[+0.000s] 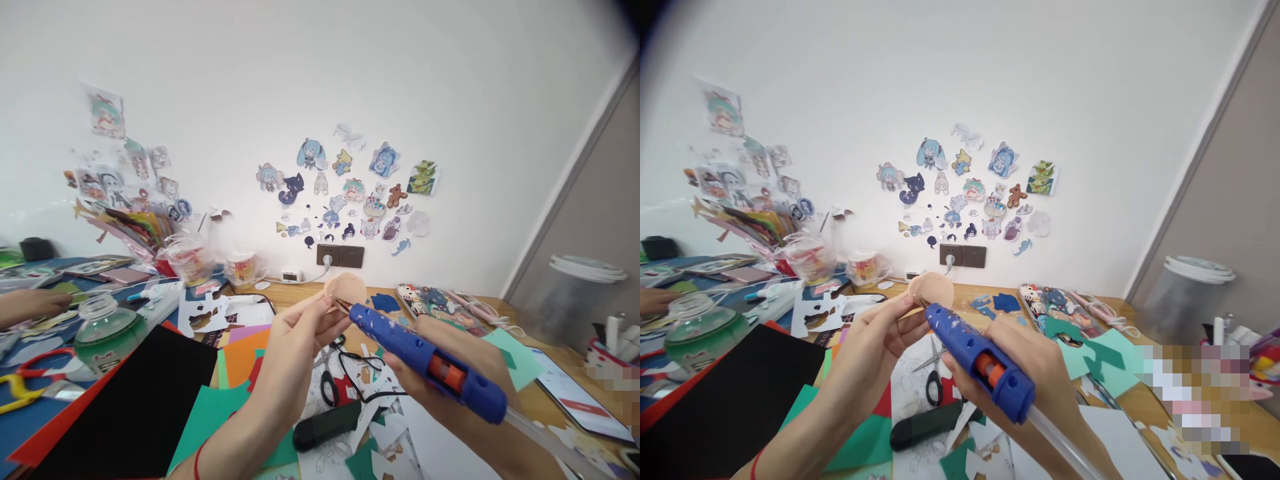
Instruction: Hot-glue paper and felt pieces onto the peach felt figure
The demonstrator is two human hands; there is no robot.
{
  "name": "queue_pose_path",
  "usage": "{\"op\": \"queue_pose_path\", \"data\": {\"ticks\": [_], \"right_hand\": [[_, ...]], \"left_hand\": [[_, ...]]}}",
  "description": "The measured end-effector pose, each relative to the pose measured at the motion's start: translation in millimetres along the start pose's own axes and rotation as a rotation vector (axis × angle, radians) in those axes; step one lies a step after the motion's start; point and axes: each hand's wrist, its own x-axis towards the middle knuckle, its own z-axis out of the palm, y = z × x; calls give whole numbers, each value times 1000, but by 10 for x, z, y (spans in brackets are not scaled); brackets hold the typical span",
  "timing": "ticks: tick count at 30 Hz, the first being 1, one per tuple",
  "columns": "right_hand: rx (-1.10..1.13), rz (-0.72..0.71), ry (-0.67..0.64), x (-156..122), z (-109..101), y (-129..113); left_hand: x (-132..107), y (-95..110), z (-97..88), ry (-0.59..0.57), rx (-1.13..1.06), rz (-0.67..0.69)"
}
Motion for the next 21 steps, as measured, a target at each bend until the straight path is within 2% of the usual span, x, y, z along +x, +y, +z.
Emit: {"op": "queue_pose_path", "data": {"ticks": [6,15,18,21], "right_hand": [[28,15,-51,15,-32,9],[169,150,-46,-24,-23,10],[154,147,-37,-29,-12,-8],[124,86,-30,-14,-16,0]], "left_hand": [[-3,-8,-6,41,1,28],[-4,20,-2,56,-9,66],[-11,21,5,47,-16,65],[-17,26,11,40,-28,70]]}}
